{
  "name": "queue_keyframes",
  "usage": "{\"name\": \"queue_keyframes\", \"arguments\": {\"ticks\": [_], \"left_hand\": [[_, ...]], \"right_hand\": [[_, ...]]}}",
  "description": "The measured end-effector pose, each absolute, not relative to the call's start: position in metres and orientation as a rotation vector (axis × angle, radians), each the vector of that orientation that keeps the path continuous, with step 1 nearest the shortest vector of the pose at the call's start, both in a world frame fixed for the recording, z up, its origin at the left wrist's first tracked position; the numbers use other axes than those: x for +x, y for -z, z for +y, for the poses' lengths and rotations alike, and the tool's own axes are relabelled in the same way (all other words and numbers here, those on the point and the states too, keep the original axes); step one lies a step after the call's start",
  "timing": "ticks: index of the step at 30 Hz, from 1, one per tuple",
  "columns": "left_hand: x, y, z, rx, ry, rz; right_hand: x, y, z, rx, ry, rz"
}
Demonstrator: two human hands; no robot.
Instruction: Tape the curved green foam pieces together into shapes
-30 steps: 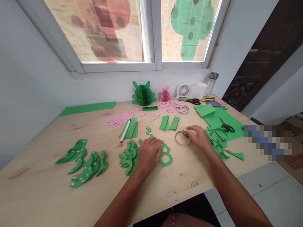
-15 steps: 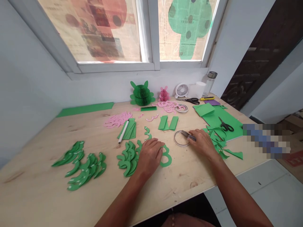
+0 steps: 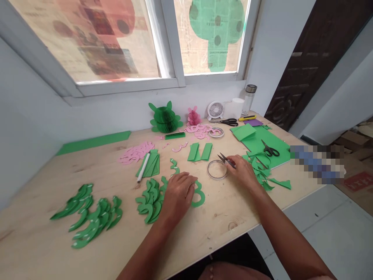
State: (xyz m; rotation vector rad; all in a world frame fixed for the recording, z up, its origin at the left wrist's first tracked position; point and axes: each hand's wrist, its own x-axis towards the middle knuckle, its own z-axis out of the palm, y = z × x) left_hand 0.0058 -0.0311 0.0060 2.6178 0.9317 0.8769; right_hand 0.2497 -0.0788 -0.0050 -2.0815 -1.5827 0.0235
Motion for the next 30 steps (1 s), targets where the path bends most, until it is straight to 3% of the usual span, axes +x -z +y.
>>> {"name": "queue_keyframes", "arguments": {"ticks": [8,13,22,30], "left_hand": [[0.034,-0.019,-0.053,2.846,-0.594,0.68],[0.065,-0.015,-0.058,2.964,-0.388,0.783],[0.096,-0.005,-0.063,2.991,-0.345,1.001],[0.1,0.0,-0.056,2.891,-0.425,1.039]], "right_hand": [[0.253,0.01,-0.076,-1.92,-0.03,-1.443],[0.254,0.01,-0.074,-1.804,-0.184,-1.315],[0.242,-0.008,-0.077,-1.437,-0.835,-0.801],[0.24,-0.015,-0.08,-1.268,-0.988,-0.72]]}}
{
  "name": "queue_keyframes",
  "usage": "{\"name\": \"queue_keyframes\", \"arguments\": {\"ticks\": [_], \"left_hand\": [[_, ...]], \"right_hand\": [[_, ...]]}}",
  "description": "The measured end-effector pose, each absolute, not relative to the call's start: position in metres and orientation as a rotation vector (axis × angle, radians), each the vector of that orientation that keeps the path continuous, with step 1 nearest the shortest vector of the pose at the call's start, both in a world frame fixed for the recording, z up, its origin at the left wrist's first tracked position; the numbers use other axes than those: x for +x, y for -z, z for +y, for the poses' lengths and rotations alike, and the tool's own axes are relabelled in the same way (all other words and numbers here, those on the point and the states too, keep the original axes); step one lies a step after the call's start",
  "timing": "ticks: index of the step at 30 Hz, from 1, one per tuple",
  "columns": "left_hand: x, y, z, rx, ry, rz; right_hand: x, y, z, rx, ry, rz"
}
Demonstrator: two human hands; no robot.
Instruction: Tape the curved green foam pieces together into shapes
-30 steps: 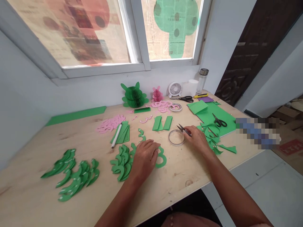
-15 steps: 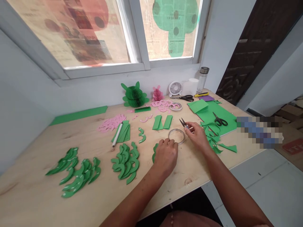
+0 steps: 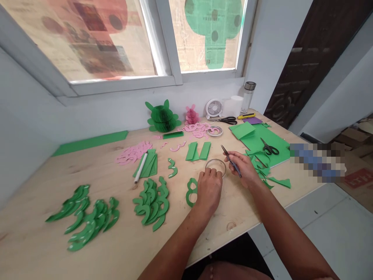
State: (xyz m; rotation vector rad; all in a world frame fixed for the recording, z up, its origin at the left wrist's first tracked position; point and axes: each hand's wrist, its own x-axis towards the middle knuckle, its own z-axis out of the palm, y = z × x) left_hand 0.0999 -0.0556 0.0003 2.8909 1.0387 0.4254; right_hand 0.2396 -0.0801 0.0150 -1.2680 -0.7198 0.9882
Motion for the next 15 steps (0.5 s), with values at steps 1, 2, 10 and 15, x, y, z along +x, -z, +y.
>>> {"name": "queue_keyframes", "arguments": {"ticks": [1,2,10,15], "left_hand": [[0.098,-0.001,-0.054,2.857,-0.461,1.052],[0.097,-0.002,-0.053,2.81,-0.502,1.064],[0.082,-0.013,-0.047,2.3,-0.756,1.012],[0.079,-0.013,-0.045,2.19,-0.807,0.96]], "right_hand": [[0.239,-0.015,-0.08,-1.263,-0.974,-0.736],[0.239,-0.016,-0.08,-1.26,-0.951,-0.75],[0.237,-0.011,-0.081,-1.309,-0.878,-0.823],[0.236,-0.009,-0.081,-1.326,-0.911,-0.876]]}}
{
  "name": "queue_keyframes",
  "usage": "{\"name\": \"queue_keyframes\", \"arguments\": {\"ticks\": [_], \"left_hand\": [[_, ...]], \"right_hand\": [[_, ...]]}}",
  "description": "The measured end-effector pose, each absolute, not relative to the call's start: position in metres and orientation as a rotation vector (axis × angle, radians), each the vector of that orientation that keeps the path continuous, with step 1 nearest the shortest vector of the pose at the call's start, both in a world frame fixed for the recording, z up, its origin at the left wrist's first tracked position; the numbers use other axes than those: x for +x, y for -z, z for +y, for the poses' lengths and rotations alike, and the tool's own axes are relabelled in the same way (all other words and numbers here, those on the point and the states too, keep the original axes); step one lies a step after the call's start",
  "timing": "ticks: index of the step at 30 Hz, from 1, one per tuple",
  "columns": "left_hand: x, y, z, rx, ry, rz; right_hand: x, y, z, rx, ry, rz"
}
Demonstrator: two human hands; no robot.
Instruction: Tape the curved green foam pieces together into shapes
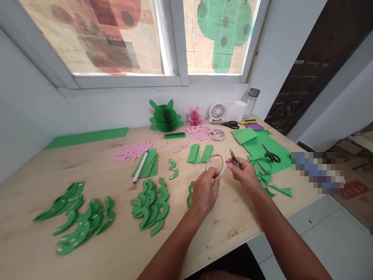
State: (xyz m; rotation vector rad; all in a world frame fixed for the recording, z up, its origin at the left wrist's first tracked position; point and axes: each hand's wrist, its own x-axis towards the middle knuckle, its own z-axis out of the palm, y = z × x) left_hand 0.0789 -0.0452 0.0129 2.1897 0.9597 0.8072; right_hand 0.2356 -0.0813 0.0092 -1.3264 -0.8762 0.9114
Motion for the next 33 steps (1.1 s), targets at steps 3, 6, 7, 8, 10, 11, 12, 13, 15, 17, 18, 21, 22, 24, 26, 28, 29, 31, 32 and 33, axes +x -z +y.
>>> {"name": "queue_keyframes", "arguments": {"ticks": [3,6,7,8,10,11,12,13,15,17,18,21,22,24,26,28,29,31,32,33], "left_hand": [[0.0784,-0.0119,-0.0447,2.161,-0.814,0.918],[0.0785,-0.011,-0.0447,2.147,-0.801,0.891],[0.0786,-0.0109,-0.0447,2.142,-0.799,0.887],[0.0787,-0.011,-0.0447,2.134,-0.799,0.886],[0.0786,-0.0118,-0.0446,2.11,-0.803,0.897],[0.0786,-0.0124,-0.0444,2.091,-0.806,0.912],[0.0784,-0.013,-0.0442,2.068,-0.808,0.931],[0.0782,-0.0136,-0.0439,2.044,-0.81,0.946],[0.0778,-0.0141,-0.0431,1.998,-0.822,0.949],[0.0774,-0.0135,-0.0424,1.962,-0.852,0.908],[0.0773,-0.0129,-0.0421,1.945,-0.875,0.878],[0.0775,-0.0113,-0.0417,1.889,-0.946,0.799],[0.0776,-0.011,-0.0418,1.873,-0.958,0.785],[0.0782,-0.0107,-0.0419,1.844,-0.97,0.773],[0.0788,-0.0102,-0.042,1.805,-0.977,0.773],[0.0793,-0.0091,-0.0418,1.761,-0.976,0.771],[0.0794,-0.0084,-0.0415,1.741,-0.972,0.771],[0.0796,-0.0069,-0.0406,1.709,-0.961,0.772],[0.0796,-0.0062,-0.0401,1.694,-0.959,0.773],[0.0796,-0.0056,-0.0395,1.679,-0.96,0.773]], "right_hand": [[0.2353,-0.0085,-0.0805,-1.333,-0.918,-0.881],[0.2352,-0.0082,-0.0801,-1.335,-0.904,-0.895],[0.2351,-0.0084,-0.0803,-1.333,-0.894,-0.907],[0.2349,-0.0088,-0.0808,-1.331,-0.883,-0.922],[0.2344,-0.0099,-0.0823,-1.326,-0.854,-0.963],[0.2341,-0.0105,-0.0833,-1.326,-0.837,-0.987],[0.2339,-0.0111,-0.0844,-1.328,-0.821,-1.012],[0.2338,-0.0115,-0.0854,-1.328,-0.811,-1.035],[0.2338,-0.0118,-0.087,-1.31,-0.813,-1.066],[0.2342,-0.0117,-0.0876,-1.267,-0.843,-1.071],[0.2345,-0.0115,-0.0874,-1.242,-0.857,-1.063],[0.2353,-0.0118,-0.0862,-1.204,-0.87,-1.014],[0.2353,-0.012,-0.0857,-1.203,-0.871,-0.999],[0.2348,-0.0124,-0.0851,-1.212,-0.88,-0.983],[0.2333,-0.0124,-0.0847,-1.22,-0.884,-0.971],[0.2313,-0.0119,-0.0843,-1.227,-0.872,-0.957],[0.2306,-0.0116,-0.0839,-1.229,-0.868,-0.952],[0.2299,-0.0112,-0.0832,-1.228,-0.862,-0.945],[0.2302,-0.0112,-0.0829,-1.224,-0.859,-0.938],[0.2308,-0.0113,-0.0828,-1.216,-0.855,-0.927]]}}
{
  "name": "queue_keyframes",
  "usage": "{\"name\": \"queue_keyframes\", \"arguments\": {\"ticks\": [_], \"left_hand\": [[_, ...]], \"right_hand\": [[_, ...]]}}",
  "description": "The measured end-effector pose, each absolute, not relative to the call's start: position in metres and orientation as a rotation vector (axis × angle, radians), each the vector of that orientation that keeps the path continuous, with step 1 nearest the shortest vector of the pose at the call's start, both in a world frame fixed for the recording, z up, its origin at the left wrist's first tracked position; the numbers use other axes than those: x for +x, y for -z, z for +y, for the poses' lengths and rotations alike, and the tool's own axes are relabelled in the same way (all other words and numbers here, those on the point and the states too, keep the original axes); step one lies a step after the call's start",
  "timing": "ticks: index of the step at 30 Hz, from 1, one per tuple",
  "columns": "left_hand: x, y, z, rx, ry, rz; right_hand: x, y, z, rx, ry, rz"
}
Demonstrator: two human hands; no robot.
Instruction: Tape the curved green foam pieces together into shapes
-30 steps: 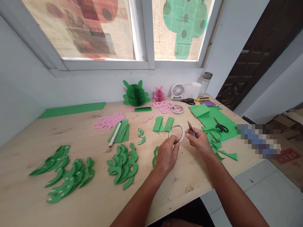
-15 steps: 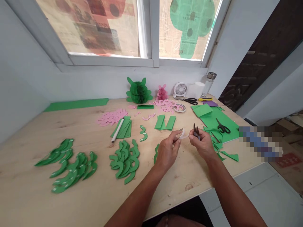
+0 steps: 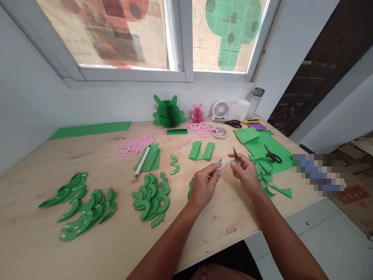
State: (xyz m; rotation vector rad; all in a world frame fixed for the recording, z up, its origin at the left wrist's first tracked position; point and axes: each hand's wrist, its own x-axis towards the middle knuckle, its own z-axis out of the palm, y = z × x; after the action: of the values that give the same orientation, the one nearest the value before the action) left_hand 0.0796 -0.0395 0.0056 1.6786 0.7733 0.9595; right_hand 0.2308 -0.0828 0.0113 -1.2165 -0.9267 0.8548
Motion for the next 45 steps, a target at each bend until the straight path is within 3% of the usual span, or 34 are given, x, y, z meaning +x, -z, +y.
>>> {"name": "queue_keyframes", "arguments": {"ticks": [19,45], "left_hand": [[0.0805,-0.0015,-0.0332,1.457,-0.962,0.663],[0.0776,-0.0027,-0.0312,1.488,-0.935,0.685]], "right_hand": [[0.2316,-0.017,-0.085,-1.361,-1.01,-1.167],[0.2351,-0.0141,-0.0856,-1.374,-0.955,-1.188]]}}
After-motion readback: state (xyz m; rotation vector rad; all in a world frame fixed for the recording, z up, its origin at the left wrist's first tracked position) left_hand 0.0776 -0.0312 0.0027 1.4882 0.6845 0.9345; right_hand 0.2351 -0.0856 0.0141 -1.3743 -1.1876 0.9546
